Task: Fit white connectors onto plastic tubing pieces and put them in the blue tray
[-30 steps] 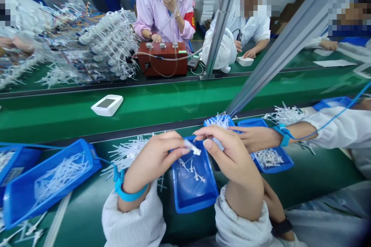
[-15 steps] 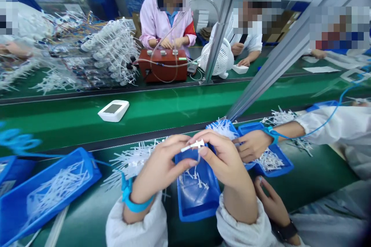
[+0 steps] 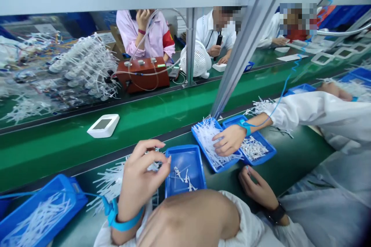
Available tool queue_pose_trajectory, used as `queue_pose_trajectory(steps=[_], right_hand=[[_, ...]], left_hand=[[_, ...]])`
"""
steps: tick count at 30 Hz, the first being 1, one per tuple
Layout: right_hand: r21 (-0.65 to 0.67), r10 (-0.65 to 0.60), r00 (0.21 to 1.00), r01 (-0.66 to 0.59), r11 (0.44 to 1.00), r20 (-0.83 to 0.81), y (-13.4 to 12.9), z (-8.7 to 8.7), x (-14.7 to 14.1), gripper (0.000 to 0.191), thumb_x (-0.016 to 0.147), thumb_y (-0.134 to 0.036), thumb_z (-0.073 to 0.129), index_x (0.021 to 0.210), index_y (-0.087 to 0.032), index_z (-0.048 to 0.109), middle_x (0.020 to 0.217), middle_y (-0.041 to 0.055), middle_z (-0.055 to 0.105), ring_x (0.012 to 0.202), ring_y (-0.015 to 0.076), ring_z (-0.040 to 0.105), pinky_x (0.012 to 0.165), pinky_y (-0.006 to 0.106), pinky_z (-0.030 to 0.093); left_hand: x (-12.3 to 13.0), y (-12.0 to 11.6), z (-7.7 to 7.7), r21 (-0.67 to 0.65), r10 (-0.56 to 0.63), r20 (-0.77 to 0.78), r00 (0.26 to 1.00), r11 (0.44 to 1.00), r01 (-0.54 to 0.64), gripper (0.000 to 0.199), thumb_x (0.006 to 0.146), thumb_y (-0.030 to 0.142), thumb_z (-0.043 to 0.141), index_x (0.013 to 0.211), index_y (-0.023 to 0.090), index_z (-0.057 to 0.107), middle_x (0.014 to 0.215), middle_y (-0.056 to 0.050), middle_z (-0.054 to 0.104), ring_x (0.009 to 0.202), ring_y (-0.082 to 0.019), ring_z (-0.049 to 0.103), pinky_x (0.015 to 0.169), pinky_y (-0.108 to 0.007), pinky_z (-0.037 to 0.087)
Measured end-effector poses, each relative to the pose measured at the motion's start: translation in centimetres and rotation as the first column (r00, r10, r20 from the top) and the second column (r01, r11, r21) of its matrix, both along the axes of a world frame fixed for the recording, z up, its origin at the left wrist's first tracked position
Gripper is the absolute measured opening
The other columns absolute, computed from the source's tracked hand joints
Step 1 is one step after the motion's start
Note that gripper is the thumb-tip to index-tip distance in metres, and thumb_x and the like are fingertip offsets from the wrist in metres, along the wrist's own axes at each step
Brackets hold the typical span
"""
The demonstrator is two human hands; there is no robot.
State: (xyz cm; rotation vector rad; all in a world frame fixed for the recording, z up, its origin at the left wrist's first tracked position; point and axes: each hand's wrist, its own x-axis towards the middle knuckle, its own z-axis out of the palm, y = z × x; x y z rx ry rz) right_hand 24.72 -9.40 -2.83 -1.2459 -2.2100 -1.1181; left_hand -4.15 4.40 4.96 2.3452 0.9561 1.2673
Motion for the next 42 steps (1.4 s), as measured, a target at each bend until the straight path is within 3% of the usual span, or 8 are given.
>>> queue_pose_trajectory(steps=[3,6,13,18,25,29,34,42], right_hand=[[-0.010,-0.272,0.960,0.273,0.962,0.064,-3.2,-4.7,4.0,0.059,0.083,0.026,0.046,0.059,-0.023,0.069,0.064,-0.0054,0.066,0.064,0.0086,0.069,0.062,0.015,0.062],[-0.103,-0.271,0.960,0.263,0.959,-0.069,-4.0,-7.1,4.7,0.064,0.084,0.027,0.035,0.069,-0.021,0.073,0.071,-0.0057,0.071,0.071,0.0077,0.073,0.068,0.015,0.065],[-0.181,-0.189,0.864,0.116,0.977,-0.467,-3.5,-7.0,4.4,0.066,0.096,0.018,0.024,0.083,-0.023,0.074,0.075,-0.0081,0.074,0.070,0.0056,0.074,0.066,0.016,0.066],[-0.176,-0.183,0.843,0.107,0.979,-0.507,-3.4,-7.2,4.6,0.065,0.098,0.015,0.024,0.080,-0.023,0.074,0.075,-0.0103,0.075,0.069,0.0053,0.074,0.065,0.018,0.066],[-0.303,-0.220,0.789,0.045,0.952,-0.573,-3.9,-7.3,4.8,0.068,0.105,-0.001,0.019,0.088,-0.031,0.078,0.079,-0.0090,0.078,0.074,0.0100,0.077,0.066,0.027,0.067],[-0.362,-0.237,0.694,-0.036,0.931,-0.679,-4.3,-8.1,4.9,0.070,0.108,-0.012,0.013,0.104,-0.037,0.078,0.082,-0.0068,0.079,0.078,0.0128,0.077,0.067,0.031,0.067],[-0.265,-0.190,0.694,-0.002,0.964,-0.695,-4.3,-9.3,4.6,0.059,0.111,-0.016,0.021,0.114,-0.034,0.077,0.081,-0.0008,0.077,0.079,0.0147,0.076,0.064,0.028,0.068],[-0.265,-0.166,0.848,0.032,0.964,-0.504,-4.2,-8.5,4.8,0.031,0.110,-0.030,0.046,0.115,-0.032,0.077,0.071,-0.0009,0.070,0.074,0.0127,0.073,0.065,0.021,0.066]], left_hand=[[1.2,0.0,-0.6,0.001,-0.061,-0.054,0.997,0.998,0.061,0.015,0.091,0.010,0.068,0.081,0.021,0.067,0.113,-0.002,0.066,0.101,-0.012,0.066,0.083,-0.023,0.051],[2.1,0.0,-1.1,0.005,-0.107,-0.081,0.991,0.994,0.108,0.019,0.092,0.007,0.063,0.087,0.023,0.072,0.119,-0.002,0.067,0.104,-0.013,0.066,0.086,-0.025,0.052],[4.5,0.0,-2.4,-0.034,-0.158,-0.130,0.979,0.987,0.155,0.021,0.091,0.007,0.061,0.085,0.024,0.071,0.114,0.001,0.073,0.104,-0.015,0.065,0.090,-0.029,0.053],[7.1,0.3,-3.7,-0.138,-0.218,-0.290,0.932,0.973,0.185,0.019,0.093,0.008,0.057,0.097,0.022,0.070,0.114,-0.003,0.071,0.101,-0.017,0.070,0.086,-0.031,0.055],[11.2,1.0,-5.6,-0.281,-0.364,-0.698,0.617,0.931,0.231,0.023,0.104,0.028,0.055,0.117,0.026,0.075,0.112,-0.005,0.069,0.098,-0.023,0.069,0.090,-0.039,0.056],[12.5,1.0,-6.7,-0.290,-0.365,-0.730,0.577,0.931,0.222,0.023,0.105,0.027,0.055,0.107,0.020,0.077,0.102,-0.008,0.068,0.090,-0.022,0.069,0.087,-0.037,0.055],[13.3,0.4,-7.0,-0.307,-0.343,-0.704,0.622,0.936,0.170,0.025,0.105,0.025,0.054,0.096,0.017,0.076,0.099,-0.010,0.067,0.089,-0.021,0.069,0.086,-0.034,0.053],[13.2,0.5,-6.1,-0.347,-0.264,-0.462,0.847,0.933,0.101,0.018,0.103,0.023,0.055,0.099,0.018,0.072,0.101,-0.006,0.069,0.091,-0.021,0.067,0.084,-0.034,0.049]])
